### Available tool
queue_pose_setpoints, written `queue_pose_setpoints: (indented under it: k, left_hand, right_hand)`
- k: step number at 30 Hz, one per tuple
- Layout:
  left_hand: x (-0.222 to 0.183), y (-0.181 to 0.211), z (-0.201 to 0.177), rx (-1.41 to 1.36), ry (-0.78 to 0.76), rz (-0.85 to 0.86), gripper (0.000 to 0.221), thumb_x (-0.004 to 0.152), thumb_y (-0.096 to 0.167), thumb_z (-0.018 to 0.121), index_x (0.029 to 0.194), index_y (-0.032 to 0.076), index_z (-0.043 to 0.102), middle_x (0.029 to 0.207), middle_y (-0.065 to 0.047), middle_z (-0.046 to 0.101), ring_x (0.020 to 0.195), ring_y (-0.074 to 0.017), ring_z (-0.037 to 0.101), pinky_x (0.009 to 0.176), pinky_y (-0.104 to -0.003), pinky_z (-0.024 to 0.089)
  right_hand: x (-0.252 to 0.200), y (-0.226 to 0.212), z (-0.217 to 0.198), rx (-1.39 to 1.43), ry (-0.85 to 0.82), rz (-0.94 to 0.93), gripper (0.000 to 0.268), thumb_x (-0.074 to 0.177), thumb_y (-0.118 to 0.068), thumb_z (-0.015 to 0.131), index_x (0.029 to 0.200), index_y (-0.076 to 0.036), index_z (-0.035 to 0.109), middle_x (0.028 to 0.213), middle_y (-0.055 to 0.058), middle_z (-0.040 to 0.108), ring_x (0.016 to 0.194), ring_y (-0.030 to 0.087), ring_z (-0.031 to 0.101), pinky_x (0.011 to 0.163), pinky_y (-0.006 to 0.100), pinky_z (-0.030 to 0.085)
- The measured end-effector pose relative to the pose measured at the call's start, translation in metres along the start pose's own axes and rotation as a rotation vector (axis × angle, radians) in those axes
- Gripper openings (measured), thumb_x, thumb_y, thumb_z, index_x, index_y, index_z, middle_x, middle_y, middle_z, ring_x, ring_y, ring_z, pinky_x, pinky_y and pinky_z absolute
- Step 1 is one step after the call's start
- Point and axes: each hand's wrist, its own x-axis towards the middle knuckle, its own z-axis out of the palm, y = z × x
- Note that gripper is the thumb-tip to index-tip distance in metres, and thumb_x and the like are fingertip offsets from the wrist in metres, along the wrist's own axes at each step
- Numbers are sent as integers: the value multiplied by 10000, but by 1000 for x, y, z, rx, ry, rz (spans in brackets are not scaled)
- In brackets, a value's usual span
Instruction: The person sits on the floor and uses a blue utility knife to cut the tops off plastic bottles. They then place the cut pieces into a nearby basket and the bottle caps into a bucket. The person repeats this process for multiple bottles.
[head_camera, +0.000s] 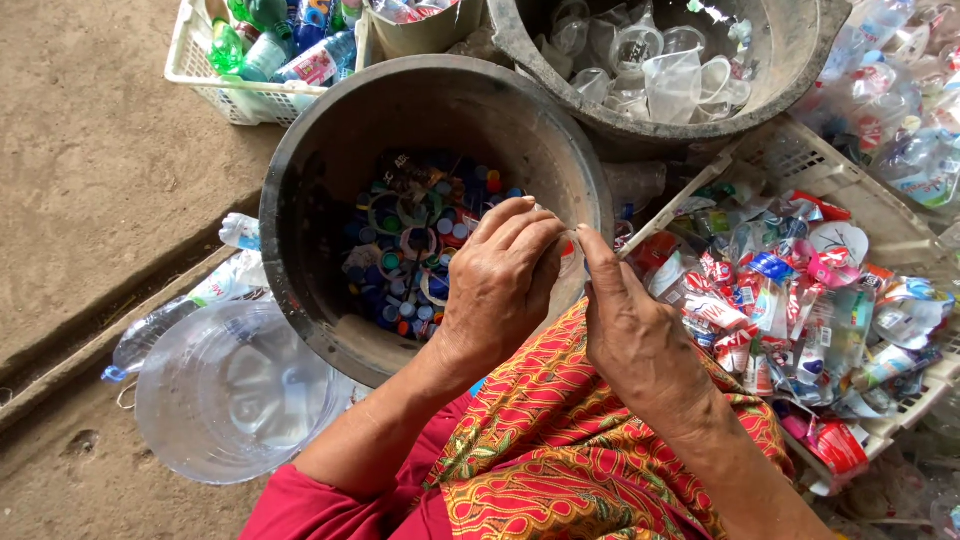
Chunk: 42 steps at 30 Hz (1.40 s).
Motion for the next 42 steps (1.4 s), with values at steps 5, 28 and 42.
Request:
queue_pose_setpoints:
  k: [5, 28, 42]
  left_hand:
    - [-6, -10, 11, -8, 43, 12, 156, 900, -8, 697, 1050, -20, 659, 1101, -130, 712, 1115, -346, 667, 958, -423, 561]
    - [-16, 4, 23, -364, -180, -29, 842, 714, 170, 888, 1458, 68, 508, 1487, -132, 574, 1428, -406, 508, 1209, -535, 402]
    - [-20, 11, 71, -154, -223, 40, 939, 564, 73, 841, 1442, 34, 510, 1503, -183, 538, 1409, -488, 483, 1135, -561, 472]
  right_hand:
    - [-6, 7, 10, 72, -87, 73, 723, 895, 29, 604, 1555, -38, 316, 989, 235, 729, 744, 386, 740, 533, 514, 501]
    - [-41, 47, 6, 943, 212, 626, 210, 928, -67, 685, 1122, 12, 664, 695, 218, 708, 294, 167, 552, 236, 266, 435]
    - [-17, 56, -22, 335, 275, 221, 224, 957, -229, 755, 1089, -49, 739, 1023, 136, 622, 1012, 346, 684, 841, 459, 573]
